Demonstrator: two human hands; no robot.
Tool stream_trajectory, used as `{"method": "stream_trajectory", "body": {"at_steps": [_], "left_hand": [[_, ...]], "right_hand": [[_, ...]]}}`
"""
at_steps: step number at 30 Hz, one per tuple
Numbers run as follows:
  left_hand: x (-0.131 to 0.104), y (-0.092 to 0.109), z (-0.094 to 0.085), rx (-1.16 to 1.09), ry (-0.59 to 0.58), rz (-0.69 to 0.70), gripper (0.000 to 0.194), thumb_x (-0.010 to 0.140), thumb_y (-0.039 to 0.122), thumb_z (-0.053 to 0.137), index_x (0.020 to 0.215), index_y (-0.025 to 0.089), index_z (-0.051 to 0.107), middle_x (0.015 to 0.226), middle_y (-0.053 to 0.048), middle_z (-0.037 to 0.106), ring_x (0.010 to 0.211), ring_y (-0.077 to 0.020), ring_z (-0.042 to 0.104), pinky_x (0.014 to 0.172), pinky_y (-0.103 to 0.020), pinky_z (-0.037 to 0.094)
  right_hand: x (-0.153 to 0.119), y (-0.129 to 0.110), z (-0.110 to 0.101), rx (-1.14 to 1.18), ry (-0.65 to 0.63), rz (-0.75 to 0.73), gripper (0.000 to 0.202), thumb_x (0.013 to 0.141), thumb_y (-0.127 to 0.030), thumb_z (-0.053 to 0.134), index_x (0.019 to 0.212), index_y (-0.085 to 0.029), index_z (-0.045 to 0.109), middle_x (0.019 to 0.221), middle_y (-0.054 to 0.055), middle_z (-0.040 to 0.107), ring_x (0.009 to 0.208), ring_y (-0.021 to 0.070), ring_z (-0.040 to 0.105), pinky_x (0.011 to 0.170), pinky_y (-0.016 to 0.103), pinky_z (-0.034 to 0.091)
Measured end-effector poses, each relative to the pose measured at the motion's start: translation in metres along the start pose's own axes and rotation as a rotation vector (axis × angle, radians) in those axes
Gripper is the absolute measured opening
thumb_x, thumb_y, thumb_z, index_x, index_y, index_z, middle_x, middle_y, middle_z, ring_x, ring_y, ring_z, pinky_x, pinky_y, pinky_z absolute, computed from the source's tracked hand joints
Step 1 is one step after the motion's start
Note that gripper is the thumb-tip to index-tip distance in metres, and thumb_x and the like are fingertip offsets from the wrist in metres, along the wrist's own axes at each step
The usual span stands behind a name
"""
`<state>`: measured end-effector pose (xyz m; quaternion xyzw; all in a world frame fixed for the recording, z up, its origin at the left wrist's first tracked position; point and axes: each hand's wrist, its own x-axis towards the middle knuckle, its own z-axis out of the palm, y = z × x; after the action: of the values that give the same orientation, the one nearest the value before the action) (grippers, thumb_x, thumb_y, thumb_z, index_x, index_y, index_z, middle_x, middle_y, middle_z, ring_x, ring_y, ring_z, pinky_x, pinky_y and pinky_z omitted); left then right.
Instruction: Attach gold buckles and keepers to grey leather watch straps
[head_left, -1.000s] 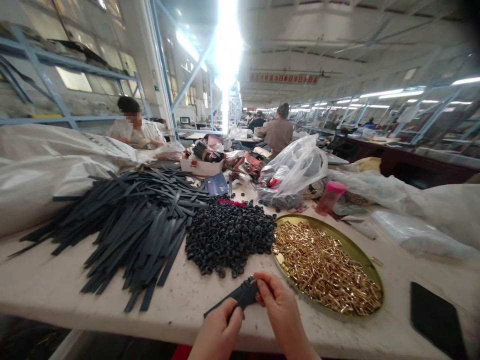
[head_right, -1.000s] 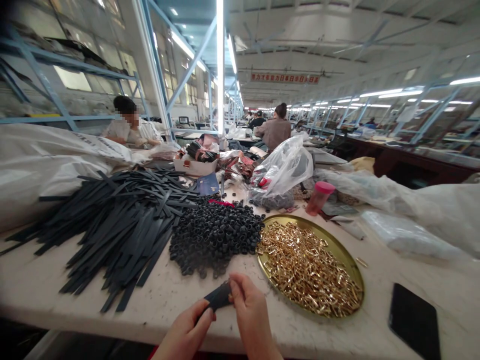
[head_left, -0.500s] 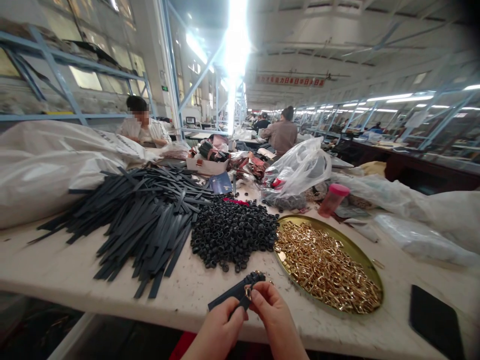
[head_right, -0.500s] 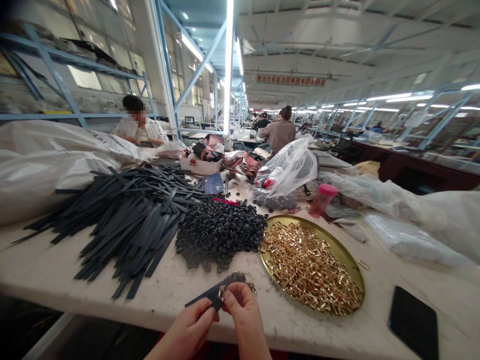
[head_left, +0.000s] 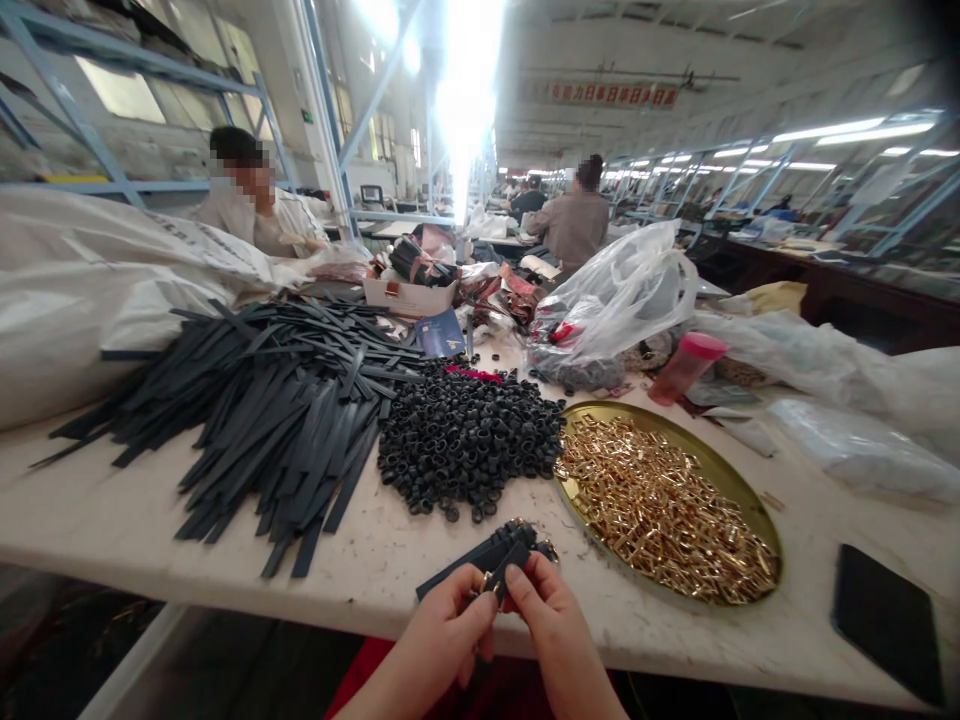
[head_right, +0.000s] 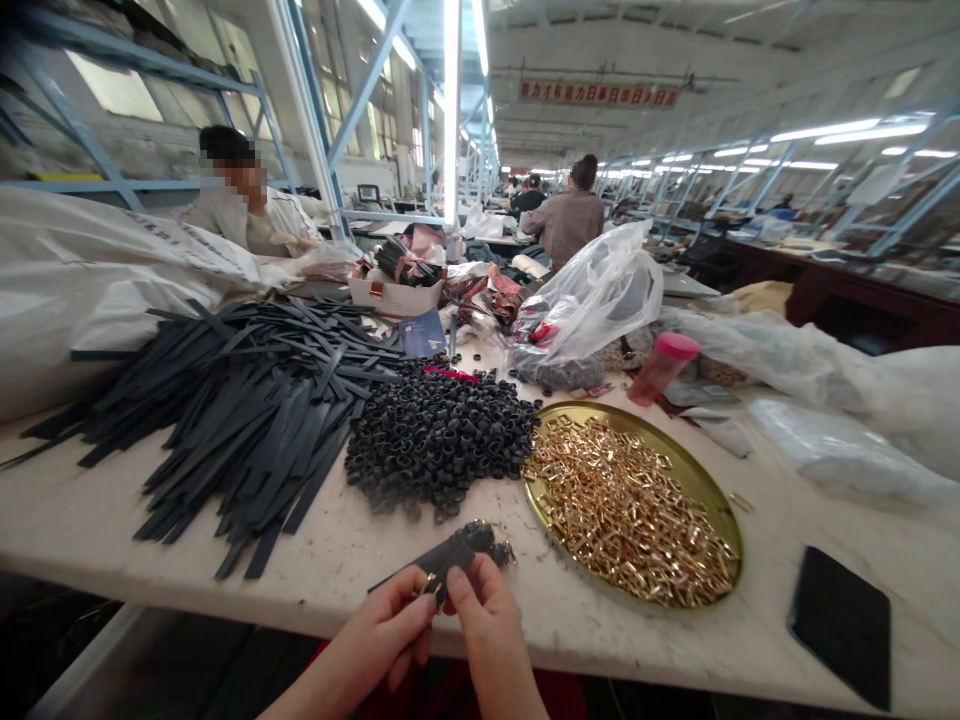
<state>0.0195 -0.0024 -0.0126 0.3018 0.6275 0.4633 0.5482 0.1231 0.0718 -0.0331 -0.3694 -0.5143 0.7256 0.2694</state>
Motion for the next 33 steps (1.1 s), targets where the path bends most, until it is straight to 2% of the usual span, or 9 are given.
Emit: {"method": "stream_trajectory", "body": {"at_steps": [5, 10, 13, 17, 19, 24, 27, 30, 33], "left_hand": [[0.006, 0.004, -0.004, -0.032, -0.013, -0.043, 0.024, 0.071, 0.04, 0.045, 0.07, 0.016, 0.043, 0.058, 0.002, 0.056, 0.03, -0.0016, 0.037, 0.033, -0.015, 0.021], [0.007, 0.001, -0.003, 0.034, 0.075, -0.002, 0.024, 0.072, 0.04, 0.043, 0.065, 0.018, 0.04, 0.055, 0.004, 0.05, 0.033, -0.0031, 0.035, 0.035, -0.017, 0.024], [0.0, 0.003, -0.001, 0.205, 0.161, 0.036, 0.021, 0.075, 0.034, 0.042, 0.063, 0.018, 0.041, 0.052, 0.006, 0.044, 0.037, -0.0046, 0.035, 0.037, -0.017, 0.026], [-0.011, 0.009, -0.001, 0.296, 0.06, 0.033, 0.021, 0.077, 0.034, 0.046, 0.064, 0.017, 0.044, 0.054, 0.005, 0.048, 0.04, -0.0059, 0.038, 0.038, -0.017, 0.027], [-0.015, 0.009, -0.003, 0.258, 0.015, 0.021, 0.024, 0.076, 0.038, 0.048, 0.065, 0.018, 0.043, 0.052, 0.005, 0.049, 0.04, -0.006, 0.037, 0.037, -0.017, 0.026], [-0.026, 0.013, -0.004, 0.075, -0.089, 0.009, 0.027, 0.069, 0.042, 0.054, 0.065, 0.018, 0.042, 0.046, 0.006, 0.047, 0.036, -0.0055, 0.031, 0.036, -0.018, 0.019], [-0.039, 0.027, -0.001, 0.144, -0.081, 0.092, 0.026, 0.066, 0.04, 0.056, 0.062, 0.017, 0.044, 0.048, 0.005, 0.047, 0.045, -0.0075, 0.036, 0.042, -0.018, 0.025], [-0.049, 0.038, 0.002, 0.348, -0.073, 0.15, 0.022, 0.073, 0.037, 0.049, 0.066, 0.016, 0.048, 0.06, 0.002, 0.051, 0.057, -0.0105, 0.044, 0.052, -0.02, 0.032], [-0.047, 0.032, 0.001, 0.383, -0.1, 0.16, 0.026, 0.077, 0.039, 0.044, 0.067, 0.016, 0.047, 0.059, 0.002, 0.051, 0.056, -0.0108, 0.044, 0.052, -0.021, 0.032]], "right_hand": [[0.002, -0.003, 0.0, -0.15, 0.015, -0.081, 0.03, 0.077, -0.046, 0.05, 0.081, -0.018, 0.054, 0.074, 0.001, 0.06, 0.07, 0.015, 0.054, 0.066, 0.026, 0.044], [-0.001, 0.0, -0.003, -0.411, 0.049, -0.208, 0.024, 0.077, -0.042, 0.05, 0.08, -0.019, 0.056, 0.077, 0.003, 0.06, 0.075, 0.0169, 0.054, 0.07, 0.029, 0.041], [0.001, 0.002, -0.006, -0.296, -0.017, -0.137, 0.025, 0.072, -0.042, 0.057, 0.077, -0.018, 0.056, 0.072, 0.001, 0.058, 0.069, 0.0154, 0.052, 0.065, 0.027, 0.04], [-0.001, -0.001, -0.011, 0.002, -0.224, 0.121, 0.031, 0.065, -0.045, 0.064, 0.076, -0.017, 0.055, 0.067, -0.001, 0.057, 0.062, 0.0125, 0.05, 0.06, 0.025, 0.04], [-0.007, -0.004, -0.013, -0.038, -0.214, 0.067, 0.026, 0.066, -0.042, 0.063, 0.071, -0.018, 0.053, 0.065, -0.002, 0.055, 0.061, 0.0116, 0.049, 0.059, 0.025, 0.039], [-0.03, -0.013, -0.014, -0.421, -0.115, -0.338, 0.014, 0.073, -0.031, 0.058, 0.067, -0.019, 0.055, 0.065, -0.001, 0.052, 0.063, 0.0119, 0.047, 0.06, 0.025, 0.037], [-0.037, -0.018, -0.012, -0.242, -0.17, -0.18, 0.02, 0.072, -0.036, 0.059, 0.069, -0.019, 0.051, 0.062, -0.003, 0.049, 0.059, 0.0101, 0.045, 0.056, 0.023, 0.036], [-0.04, -0.018, -0.01, 0.038, -0.226, -0.009, 0.028, 0.069, -0.042, 0.062, 0.071, -0.019, 0.046, 0.063, -0.004, 0.048, 0.059, 0.0097, 0.045, 0.056, 0.023, 0.037], [-0.043, -0.016, -0.01, -0.092, -0.193, -0.13, 0.026, 0.072, -0.043, 0.058, 0.071, -0.019, 0.047, 0.063, -0.004, 0.048, 0.06, 0.0103, 0.045, 0.058, 0.024, 0.037]]}}
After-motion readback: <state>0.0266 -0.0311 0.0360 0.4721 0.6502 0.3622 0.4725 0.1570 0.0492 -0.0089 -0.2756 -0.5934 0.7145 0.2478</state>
